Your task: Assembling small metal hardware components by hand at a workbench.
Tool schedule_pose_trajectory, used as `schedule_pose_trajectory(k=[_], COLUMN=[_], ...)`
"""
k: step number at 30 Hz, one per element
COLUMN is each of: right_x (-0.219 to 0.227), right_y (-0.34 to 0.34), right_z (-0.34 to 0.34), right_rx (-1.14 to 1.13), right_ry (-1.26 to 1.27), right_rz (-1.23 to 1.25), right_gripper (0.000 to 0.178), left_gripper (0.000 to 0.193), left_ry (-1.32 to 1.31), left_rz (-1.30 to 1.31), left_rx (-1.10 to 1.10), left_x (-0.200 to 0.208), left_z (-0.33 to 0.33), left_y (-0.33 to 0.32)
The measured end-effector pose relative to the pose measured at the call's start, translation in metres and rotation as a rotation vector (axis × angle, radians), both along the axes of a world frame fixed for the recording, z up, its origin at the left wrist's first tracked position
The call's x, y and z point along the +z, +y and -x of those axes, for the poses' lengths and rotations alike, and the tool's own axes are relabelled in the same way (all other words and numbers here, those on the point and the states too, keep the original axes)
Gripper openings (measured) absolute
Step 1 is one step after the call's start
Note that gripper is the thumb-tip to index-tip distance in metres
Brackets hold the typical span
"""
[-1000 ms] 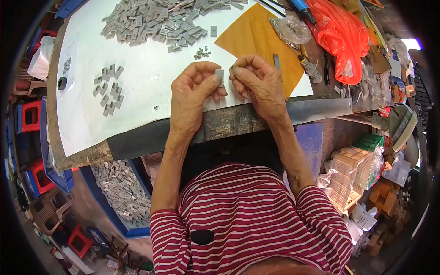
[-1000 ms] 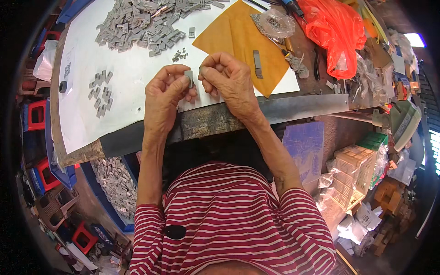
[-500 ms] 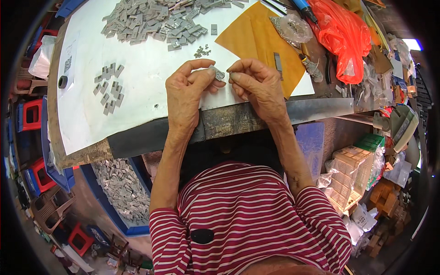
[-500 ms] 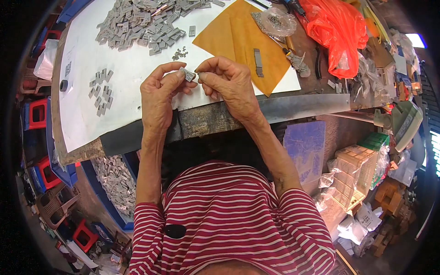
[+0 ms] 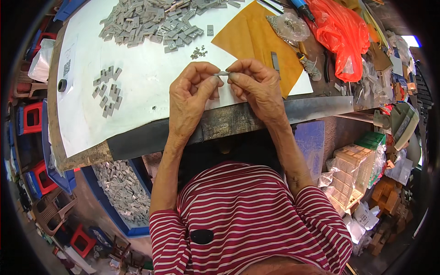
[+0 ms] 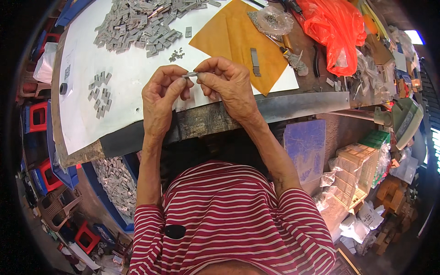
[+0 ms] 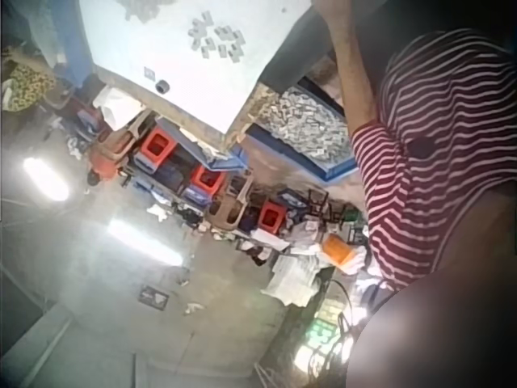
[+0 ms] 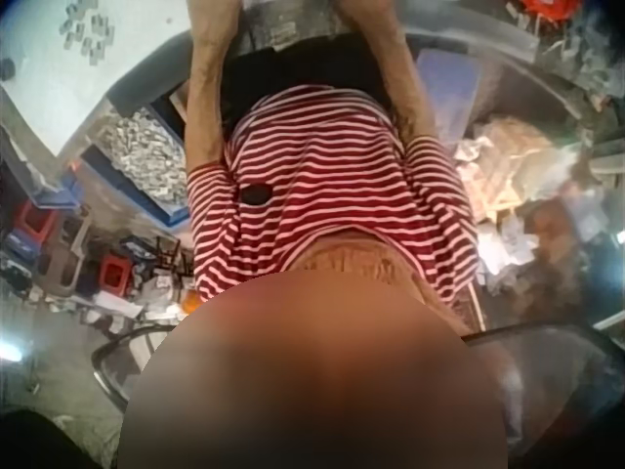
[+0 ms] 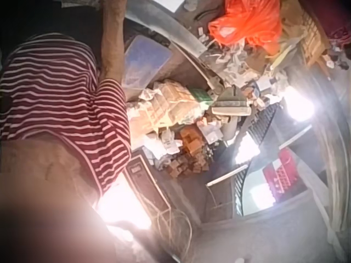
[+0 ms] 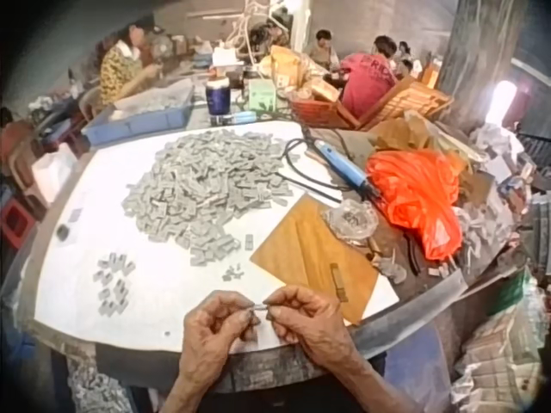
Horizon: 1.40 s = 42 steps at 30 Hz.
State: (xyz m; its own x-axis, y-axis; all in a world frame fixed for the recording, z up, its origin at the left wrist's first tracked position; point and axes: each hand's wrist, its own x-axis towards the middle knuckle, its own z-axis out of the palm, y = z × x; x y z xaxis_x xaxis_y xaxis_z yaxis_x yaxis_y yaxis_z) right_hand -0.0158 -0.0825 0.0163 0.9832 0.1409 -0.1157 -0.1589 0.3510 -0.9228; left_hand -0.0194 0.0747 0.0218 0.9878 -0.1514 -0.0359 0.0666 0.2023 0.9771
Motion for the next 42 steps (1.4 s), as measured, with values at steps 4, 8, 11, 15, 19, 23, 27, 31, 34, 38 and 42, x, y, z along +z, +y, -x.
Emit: schedule_pose_trajectory(k=[4, 8, 11, 15, 19, 23, 27, 31, 34, 38, 42], right_x=[0.000, 0.001, 0.001, 0.003, 0.002, 0.005, 0.007, 0.008, 0.006, 0.006, 0.001], right_y=[-0.001, -0.002, -0.002, -0.004, -0.005, -0.008, -0.009, -0.007, -0.008, 0.001, 0.007], right_z=[0.001, 0.001, 0.001, -0.001, -0.001, -0.001, 0.000, 0.001, 0.000, 0.003, 0.002], right_rx=[0.046, 0.045, 0.051, 0.076, 0.140, 0.146, 0.179, 0.163, 0.163, 0.109, 0.028], right_ry=[0.001, -0.006, 0.006, 0.012, 0.022, 0.026, 0.035, 0.024, 0.010, 0.035, 0.015], right_rz=[0.061, 0.055, 0.066, 0.113, 0.253, 0.254, 0.281, 0.271, 0.297, 0.204, 0.225], right_gripper=[0.012, 0.012, 0.013, 0.012, 0.012, 0.013, 0.012, 0.010, 0.008, 0.007, 0.006], left_gripper=[0.015, 0.013, 0.013, 0.014, 0.015, 0.015, 0.015, 0.014, 0.014, 0.014, 0.014], left_ry=[-0.030, -0.028, -0.038, -0.042, -0.043, -0.070, -0.041, -0.009, -0.017, 0.027, 0.031], left_rz=[-0.058, -0.102, -0.155, -0.197, -0.214, -0.233, -0.217, -0.151, -0.147, -0.077, -0.064], left_rx=[-0.025, 0.032, 0.044, 0.034, 0.013, -0.014, -0.030, -0.038, -0.051, -0.058, -0.045], left_x=[0.000, -0.002, -0.004, -0.003, -0.005, -0.003, -0.003, -0.005, -0.006, -0.006, -0.008], left_z=[0.001, 0.002, 0.004, 0.004, 0.006, 0.006, 0.006, 0.007, 0.006, 0.005, 0.003], left_y=[0.001, 0.001, 0.001, 0.002, 0.003, 0.003, 0.003, 0.003, 0.002, 0.002, 0.004])
